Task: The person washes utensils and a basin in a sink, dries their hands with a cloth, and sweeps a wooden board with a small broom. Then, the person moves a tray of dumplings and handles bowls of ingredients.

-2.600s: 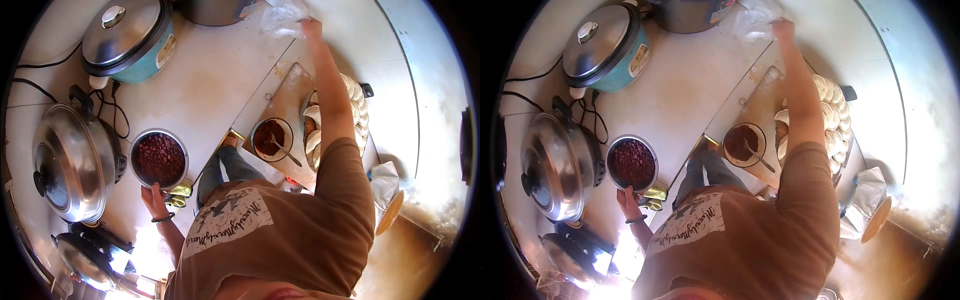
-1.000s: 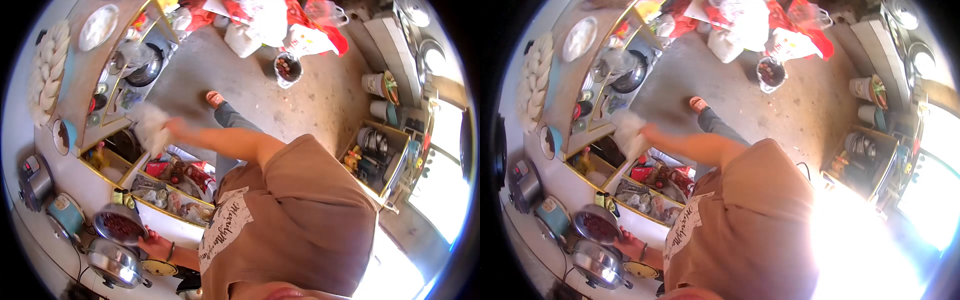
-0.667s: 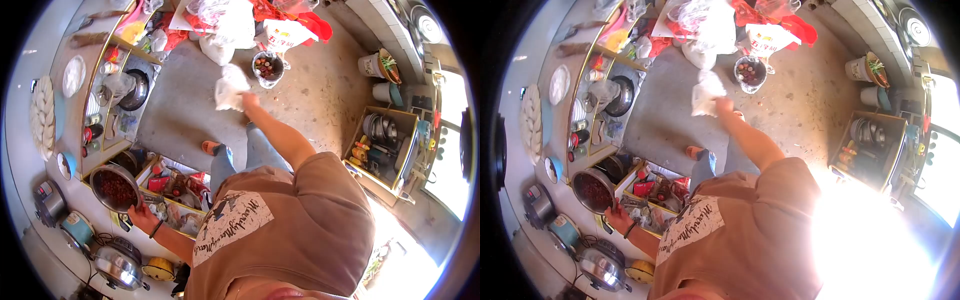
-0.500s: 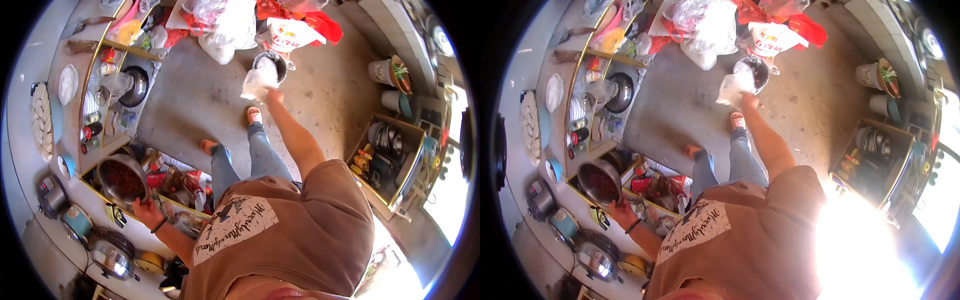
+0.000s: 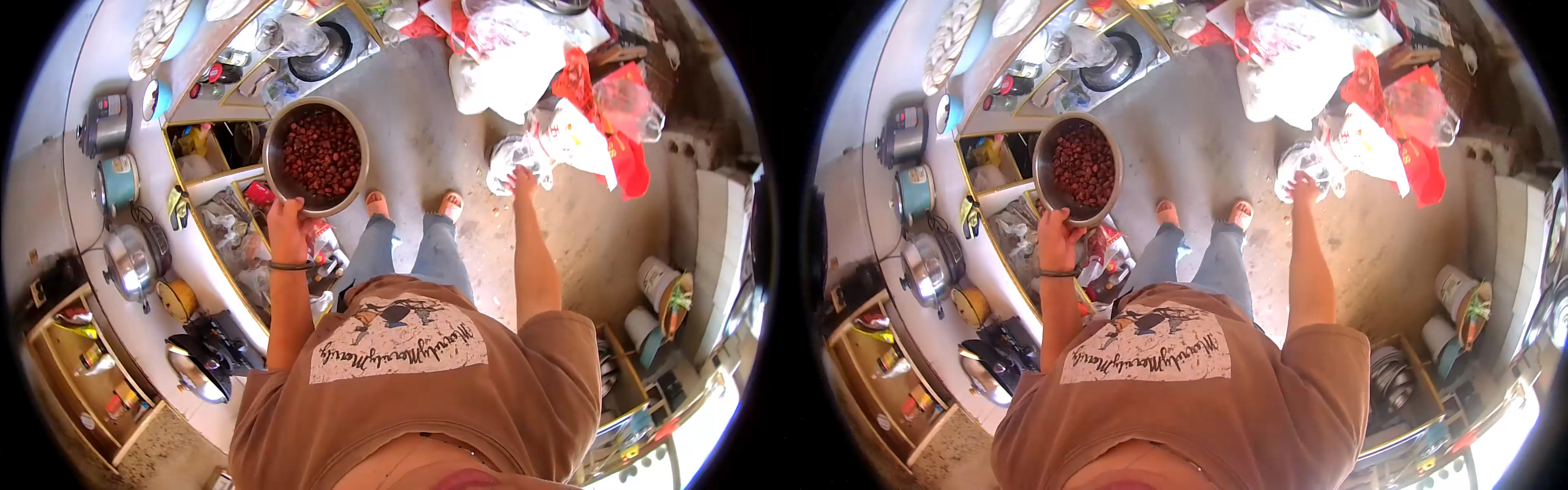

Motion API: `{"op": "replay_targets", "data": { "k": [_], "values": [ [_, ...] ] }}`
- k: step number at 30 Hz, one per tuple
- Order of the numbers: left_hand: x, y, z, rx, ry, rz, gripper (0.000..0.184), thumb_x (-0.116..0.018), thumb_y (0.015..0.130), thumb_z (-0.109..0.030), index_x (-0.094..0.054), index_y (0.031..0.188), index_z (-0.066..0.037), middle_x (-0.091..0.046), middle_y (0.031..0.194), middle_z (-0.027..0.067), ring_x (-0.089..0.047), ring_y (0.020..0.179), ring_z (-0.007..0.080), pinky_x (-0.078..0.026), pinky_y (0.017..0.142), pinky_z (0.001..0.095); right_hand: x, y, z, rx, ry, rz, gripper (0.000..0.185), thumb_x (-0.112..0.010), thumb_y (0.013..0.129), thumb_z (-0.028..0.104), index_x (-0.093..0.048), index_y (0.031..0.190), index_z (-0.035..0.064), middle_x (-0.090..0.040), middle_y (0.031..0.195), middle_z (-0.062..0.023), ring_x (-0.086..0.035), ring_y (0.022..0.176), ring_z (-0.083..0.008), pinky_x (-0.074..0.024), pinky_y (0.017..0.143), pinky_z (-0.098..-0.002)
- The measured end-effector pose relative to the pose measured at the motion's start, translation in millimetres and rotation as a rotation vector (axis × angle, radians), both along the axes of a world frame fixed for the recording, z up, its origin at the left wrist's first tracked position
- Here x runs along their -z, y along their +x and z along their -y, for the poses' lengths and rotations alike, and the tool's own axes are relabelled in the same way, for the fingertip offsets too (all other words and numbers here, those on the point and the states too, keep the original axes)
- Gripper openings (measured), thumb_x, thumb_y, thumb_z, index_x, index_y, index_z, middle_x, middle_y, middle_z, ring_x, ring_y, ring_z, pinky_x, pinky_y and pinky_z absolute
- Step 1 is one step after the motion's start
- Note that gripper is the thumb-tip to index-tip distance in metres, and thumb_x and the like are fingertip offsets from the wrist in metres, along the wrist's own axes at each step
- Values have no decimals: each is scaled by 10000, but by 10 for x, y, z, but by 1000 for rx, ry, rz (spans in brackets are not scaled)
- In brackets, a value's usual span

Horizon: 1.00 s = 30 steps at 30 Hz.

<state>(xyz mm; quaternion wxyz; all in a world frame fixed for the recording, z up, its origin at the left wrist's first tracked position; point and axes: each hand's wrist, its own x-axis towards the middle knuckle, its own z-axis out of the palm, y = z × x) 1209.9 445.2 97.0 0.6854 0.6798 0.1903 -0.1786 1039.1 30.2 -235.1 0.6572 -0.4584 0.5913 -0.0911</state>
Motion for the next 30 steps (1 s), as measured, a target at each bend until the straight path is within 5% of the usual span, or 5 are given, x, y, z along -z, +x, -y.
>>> {"op": "replay_targets", "data": {
  "k": [5,14,27,29,30],
  "values": [
    [287,253,-332,-69,-74,-95,224,-548,827,-168,-552,973,1,-623,786,71,-611,608,172,-487,522,259,-1108,701,-964,-419,97,383,257,-554,924,214,-614,1061,5,-667,791,-80,-650,671,-149,-533,565,-270],
    [982,1182,-1906,-176,30,-96,141,-567,799,-178,-542,842,-47,-581,676,55,-559,495,124,-420,389,228,-1764,2025,-2038,-825,-50,349,247,-546,935,201,-618,1064,3,-661,825,-78,-638,701,-131,-512,626,-239],
    [948,1600,-3096,-769,247,-56,202,-569,801,-151,-554,819,50,-599,592,93,-597,445,161,-414,356,262,-2251,4566,-4011,-1481,-228,447,227,-589,909,181,-637,1048,8,-664,843,-73,-631,738,-126,-503,635,-242],
    [966,1446,-3247,-890,138,-42,265,-547,800,-122,-584,967,81,-616,614,123,-582,432,165,-447,366,264,-2240,4987,-4554,-1688,-527,574,233,-607,898,163,-637,1084,27,-674,885,-67,-632,769,-130,-508,678,-242],
    [983,1469,-3276,-935,138,-48,265,-547,800,-122,-584,967,81,-616,614,123,-582,432,165,-447,366,264,-1929,5201,-4827,-1748,-512,665,245,-597,902,230,-649,1098,93,-693,914,-105,-658,732,-244,-508,671,-307]
  ]
}}
